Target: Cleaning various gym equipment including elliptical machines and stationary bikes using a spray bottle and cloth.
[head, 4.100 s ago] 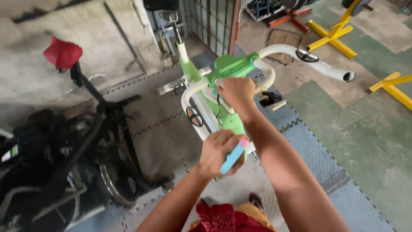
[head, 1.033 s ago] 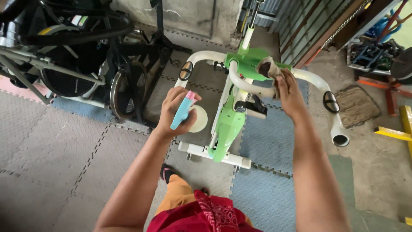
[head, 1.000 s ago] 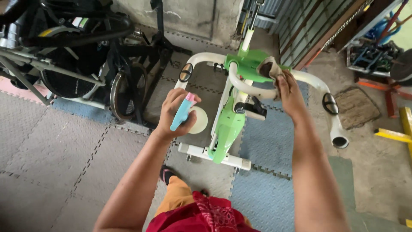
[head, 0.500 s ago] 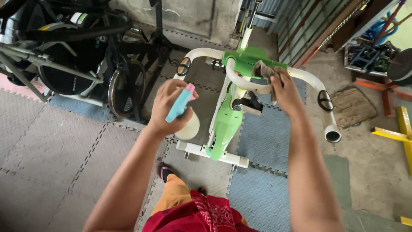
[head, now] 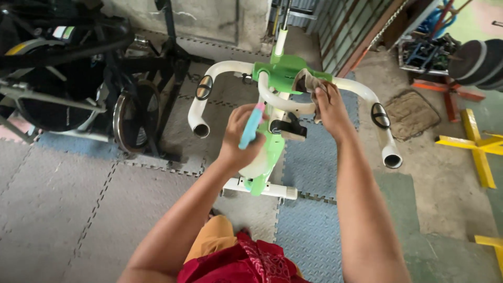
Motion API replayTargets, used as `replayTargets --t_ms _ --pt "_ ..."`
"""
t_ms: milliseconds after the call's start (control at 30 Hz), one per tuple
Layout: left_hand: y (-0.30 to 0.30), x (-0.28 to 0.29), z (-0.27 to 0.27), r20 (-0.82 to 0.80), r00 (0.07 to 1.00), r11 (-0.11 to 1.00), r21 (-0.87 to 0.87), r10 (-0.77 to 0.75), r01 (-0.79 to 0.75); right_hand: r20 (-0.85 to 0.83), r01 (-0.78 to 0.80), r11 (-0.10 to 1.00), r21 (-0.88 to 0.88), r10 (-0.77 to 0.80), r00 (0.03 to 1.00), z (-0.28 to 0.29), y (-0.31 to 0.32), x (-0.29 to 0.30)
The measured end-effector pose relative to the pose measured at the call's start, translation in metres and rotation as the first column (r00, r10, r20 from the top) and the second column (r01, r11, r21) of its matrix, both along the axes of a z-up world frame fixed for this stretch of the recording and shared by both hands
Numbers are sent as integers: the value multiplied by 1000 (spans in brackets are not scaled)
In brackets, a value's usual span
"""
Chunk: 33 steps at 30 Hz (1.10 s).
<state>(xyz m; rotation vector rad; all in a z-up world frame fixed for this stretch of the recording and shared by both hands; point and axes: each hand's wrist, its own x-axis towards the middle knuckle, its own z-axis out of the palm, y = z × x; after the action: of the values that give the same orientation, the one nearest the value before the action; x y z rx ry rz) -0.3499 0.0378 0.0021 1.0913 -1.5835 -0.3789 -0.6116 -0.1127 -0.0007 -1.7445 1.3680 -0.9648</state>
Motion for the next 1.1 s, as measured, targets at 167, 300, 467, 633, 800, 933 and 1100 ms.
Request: replayTargets --t_ms 167,300,467,633,800,933,1100 --pt "-37 -7 4 -101 988 993 4 -116 117 -87 -4 988 -156 -10 996 -1 -1 -3" --pt "-68 9 -7 75 971 967 -108 -225 232 -220 11 979 -201 -56 974 -7 -15 -8" --pt "-81 30 -18 79 942 943 -40 -326 329 -502 103 987 -120 -150 852 -20 -55 -15" --pt "-92 38 -29 137 936 942 -38 -325 333 -707 22 977 -213 -170 687 -42 -79 -29" --pt "-89 44 -15 111 913 915 -53 -392 399 -715 -32 972 -231 -147 683 -36 -74 -44" --pt "-85 43 -15 54 930 932 17 -363 362 -725 -92 954 -284 -152 671 -25 -67 -26" --pt "-82 37 -8 36 946 946 14 -323 323 -683 -117 866 -487 -294 669 -27 -74 -35"
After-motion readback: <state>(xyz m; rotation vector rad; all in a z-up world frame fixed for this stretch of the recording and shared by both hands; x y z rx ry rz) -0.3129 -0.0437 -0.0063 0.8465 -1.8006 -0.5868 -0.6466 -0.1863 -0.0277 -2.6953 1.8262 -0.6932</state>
